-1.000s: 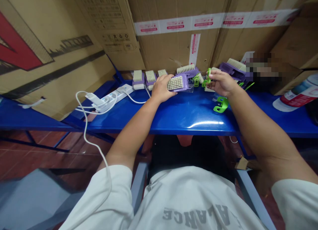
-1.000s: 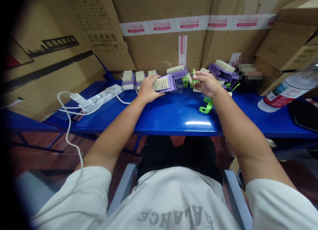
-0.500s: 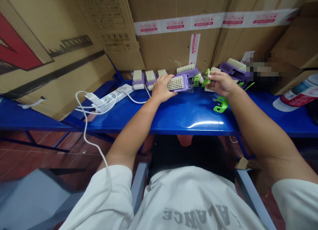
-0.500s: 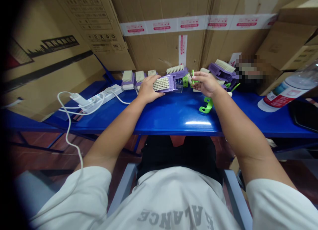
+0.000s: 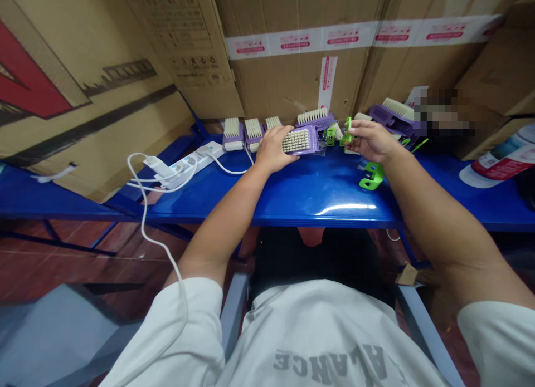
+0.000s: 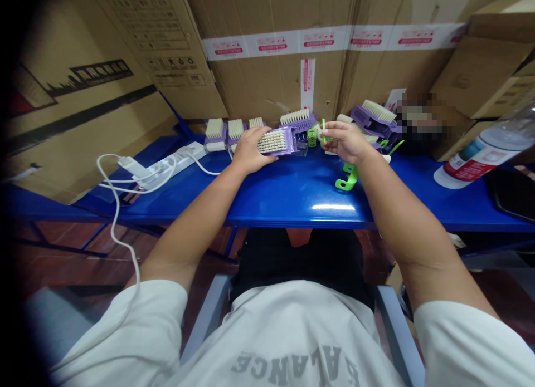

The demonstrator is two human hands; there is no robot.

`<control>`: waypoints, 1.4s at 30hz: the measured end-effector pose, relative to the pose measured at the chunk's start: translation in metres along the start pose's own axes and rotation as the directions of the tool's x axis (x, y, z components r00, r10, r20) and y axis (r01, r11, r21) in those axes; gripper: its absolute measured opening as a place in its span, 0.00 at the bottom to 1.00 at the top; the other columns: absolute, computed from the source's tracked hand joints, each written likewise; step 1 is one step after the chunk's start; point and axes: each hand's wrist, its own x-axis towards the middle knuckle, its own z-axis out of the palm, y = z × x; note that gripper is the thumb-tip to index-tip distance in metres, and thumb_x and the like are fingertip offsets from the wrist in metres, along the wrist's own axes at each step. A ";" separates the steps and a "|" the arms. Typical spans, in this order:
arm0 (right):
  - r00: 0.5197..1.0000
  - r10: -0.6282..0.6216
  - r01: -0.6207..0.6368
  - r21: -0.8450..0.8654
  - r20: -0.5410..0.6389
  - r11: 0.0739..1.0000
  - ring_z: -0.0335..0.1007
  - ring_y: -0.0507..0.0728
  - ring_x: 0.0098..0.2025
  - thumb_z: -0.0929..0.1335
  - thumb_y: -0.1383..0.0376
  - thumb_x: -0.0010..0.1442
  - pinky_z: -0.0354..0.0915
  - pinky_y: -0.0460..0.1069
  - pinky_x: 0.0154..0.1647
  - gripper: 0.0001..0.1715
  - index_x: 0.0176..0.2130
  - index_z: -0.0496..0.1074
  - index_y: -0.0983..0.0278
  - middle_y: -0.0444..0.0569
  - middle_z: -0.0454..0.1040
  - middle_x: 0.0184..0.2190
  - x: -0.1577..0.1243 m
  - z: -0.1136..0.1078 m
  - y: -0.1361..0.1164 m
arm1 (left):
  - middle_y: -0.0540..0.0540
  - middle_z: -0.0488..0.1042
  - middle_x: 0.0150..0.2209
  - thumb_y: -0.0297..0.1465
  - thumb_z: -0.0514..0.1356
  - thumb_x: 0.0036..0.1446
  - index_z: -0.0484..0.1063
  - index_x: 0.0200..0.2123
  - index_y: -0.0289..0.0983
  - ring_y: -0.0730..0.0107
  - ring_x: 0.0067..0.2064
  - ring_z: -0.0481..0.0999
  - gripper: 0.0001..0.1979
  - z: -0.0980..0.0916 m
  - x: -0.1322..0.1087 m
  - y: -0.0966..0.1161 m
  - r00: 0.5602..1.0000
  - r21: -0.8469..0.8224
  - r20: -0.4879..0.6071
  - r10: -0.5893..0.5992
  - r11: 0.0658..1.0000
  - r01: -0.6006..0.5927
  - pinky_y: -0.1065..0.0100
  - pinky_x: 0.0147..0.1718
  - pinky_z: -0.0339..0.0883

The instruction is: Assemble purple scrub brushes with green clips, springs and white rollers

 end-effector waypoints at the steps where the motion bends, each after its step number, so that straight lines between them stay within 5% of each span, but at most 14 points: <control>1: 1.000 0.003 -0.003 0.004 0.000 1.000 0.78 0.55 0.31 0.87 0.62 0.44 0.80 0.55 0.41 0.25 0.39 0.79 0.57 0.43 0.82 0.33 0.000 0.000 0.000 | 0.40 0.78 0.75 0.32 0.81 0.53 0.74 0.74 0.48 0.33 0.78 0.74 0.46 0.000 0.000 0.000 1.000 0.000 0.001 0.000 1.000 0.000 0.36 0.80 0.67; 42: 0.997 0.057 -0.058 0.021 0.045 0.998 0.81 0.54 0.30 0.89 0.66 0.44 0.82 0.53 0.40 0.25 0.37 0.80 0.57 0.42 0.84 0.31 0.001 -0.001 0.003 | 0.41 0.78 0.75 0.33 0.79 0.54 0.75 0.74 0.48 0.35 0.77 0.74 0.45 0.002 0.000 0.003 1.000 0.001 0.012 0.020 1.000 -0.020 0.37 0.79 0.69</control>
